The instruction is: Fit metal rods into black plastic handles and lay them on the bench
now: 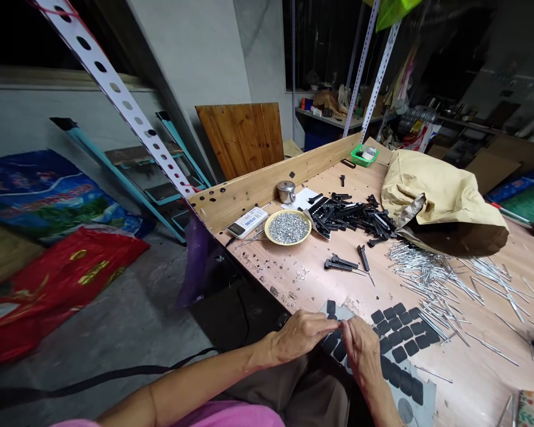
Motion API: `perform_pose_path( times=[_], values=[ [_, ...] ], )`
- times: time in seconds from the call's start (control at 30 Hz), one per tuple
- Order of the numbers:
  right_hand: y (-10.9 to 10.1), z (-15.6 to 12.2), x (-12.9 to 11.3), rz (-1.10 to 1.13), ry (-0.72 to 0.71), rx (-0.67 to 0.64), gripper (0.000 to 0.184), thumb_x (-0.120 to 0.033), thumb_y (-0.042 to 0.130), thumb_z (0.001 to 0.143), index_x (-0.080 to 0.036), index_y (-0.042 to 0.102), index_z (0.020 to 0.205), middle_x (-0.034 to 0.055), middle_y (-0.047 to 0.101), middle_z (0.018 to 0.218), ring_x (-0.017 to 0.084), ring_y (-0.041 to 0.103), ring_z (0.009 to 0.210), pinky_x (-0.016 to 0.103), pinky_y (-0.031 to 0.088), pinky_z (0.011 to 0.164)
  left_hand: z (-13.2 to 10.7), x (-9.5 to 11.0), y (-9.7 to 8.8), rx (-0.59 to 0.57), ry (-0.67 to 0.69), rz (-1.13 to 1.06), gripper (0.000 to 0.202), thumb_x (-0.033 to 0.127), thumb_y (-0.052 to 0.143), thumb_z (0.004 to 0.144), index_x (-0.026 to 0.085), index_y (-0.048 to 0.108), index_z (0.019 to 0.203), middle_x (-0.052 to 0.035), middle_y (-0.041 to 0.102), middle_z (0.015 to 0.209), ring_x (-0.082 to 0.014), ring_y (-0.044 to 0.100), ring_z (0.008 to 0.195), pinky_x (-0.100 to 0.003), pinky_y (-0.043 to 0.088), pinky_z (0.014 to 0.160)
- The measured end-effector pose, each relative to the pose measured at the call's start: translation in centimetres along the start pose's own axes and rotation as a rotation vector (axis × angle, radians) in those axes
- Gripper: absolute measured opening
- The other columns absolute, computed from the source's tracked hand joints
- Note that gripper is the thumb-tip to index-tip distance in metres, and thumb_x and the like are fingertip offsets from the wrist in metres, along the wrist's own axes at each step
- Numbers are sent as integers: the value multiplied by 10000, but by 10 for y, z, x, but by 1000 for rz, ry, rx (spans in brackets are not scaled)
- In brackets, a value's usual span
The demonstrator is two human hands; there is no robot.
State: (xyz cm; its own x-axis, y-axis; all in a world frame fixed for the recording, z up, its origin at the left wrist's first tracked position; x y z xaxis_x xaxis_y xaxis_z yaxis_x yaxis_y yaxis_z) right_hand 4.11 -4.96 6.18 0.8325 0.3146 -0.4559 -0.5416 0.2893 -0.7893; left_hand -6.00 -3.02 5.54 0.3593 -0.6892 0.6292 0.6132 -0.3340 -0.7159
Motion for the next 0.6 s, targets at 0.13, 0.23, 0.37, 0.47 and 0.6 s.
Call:
perform_pose_path(
  times=[0.13, 0.23, 0.37, 0.47, 0.6],
  values=[
    [16, -3, 28, 142, 369, -145, 623, -615, 223, 880, -228, 369, 414, -14, 410, 372, 122, 413, 369, 244, 312, 397, 1, -3, 4, -19, -32, -59, 320, 225, 387, 919, 193, 686, 1030, -69, 705, 786, -153, 648, 715, -208, 461, 659],
    [7, -4, 36, 99, 460, -197, 628, -628, 229, 868, -240, 532, 478, -1, 526, 419, 152, 503, 402, 255, 361, 421, 4, -14, 2, 9, -153, -302, 271, 217, 463, 882, 216, 690, 1030, -52, 722, 925, -151, 663, 826, -209, 479, 751],
    [-16, 4, 20, 147, 250, -107, 396, -534, 367, 881, -260, 651, 903, 30, 694, 808, 180, 645, 726, 263, 469, 622, 6, -25, 4, 18, -325, -568, 250, 210, 515, 831, 188, 709, 987, -49, 720, 975, -164, 671, 877, -227, 494, 794],
    [-17, 6, 5, 123, 67, -83, 328, -471, 396, 903, -243, 624, 840, 32, 664, 766, 164, 620, 711, 260, 451, 644, 7, -24, 5, 7, -343, -617, 245, 217, 525, 818, 181, 717, 965, -51, 721, 968, -171, 673, 880, -234, 496, 799],
    [-15, 7, -8, -132, -62, -7, 415, -438, 317, 944, -228, 563, 685, 9, 584, 628, 140, 523, 580, 276, 381, 635, 6, -18, 7, -5, -307, -581, 242, 227, 516, 828, 179, 718, 953, -52, 729, 931, -176, 672, 834, -235, 493, 757]
  ],
)
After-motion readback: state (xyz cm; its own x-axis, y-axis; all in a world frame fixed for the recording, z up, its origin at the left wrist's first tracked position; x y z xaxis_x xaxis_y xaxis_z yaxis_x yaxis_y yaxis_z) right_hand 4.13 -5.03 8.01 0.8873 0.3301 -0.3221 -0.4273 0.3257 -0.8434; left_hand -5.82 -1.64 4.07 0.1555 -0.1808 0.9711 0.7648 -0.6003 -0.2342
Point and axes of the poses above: each hand's wrist, its own z-axis towards the middle knuckle, its own y-axis out of the palm, x = y × z, the point moved 9 cm from there along z, towards the middle knuckle
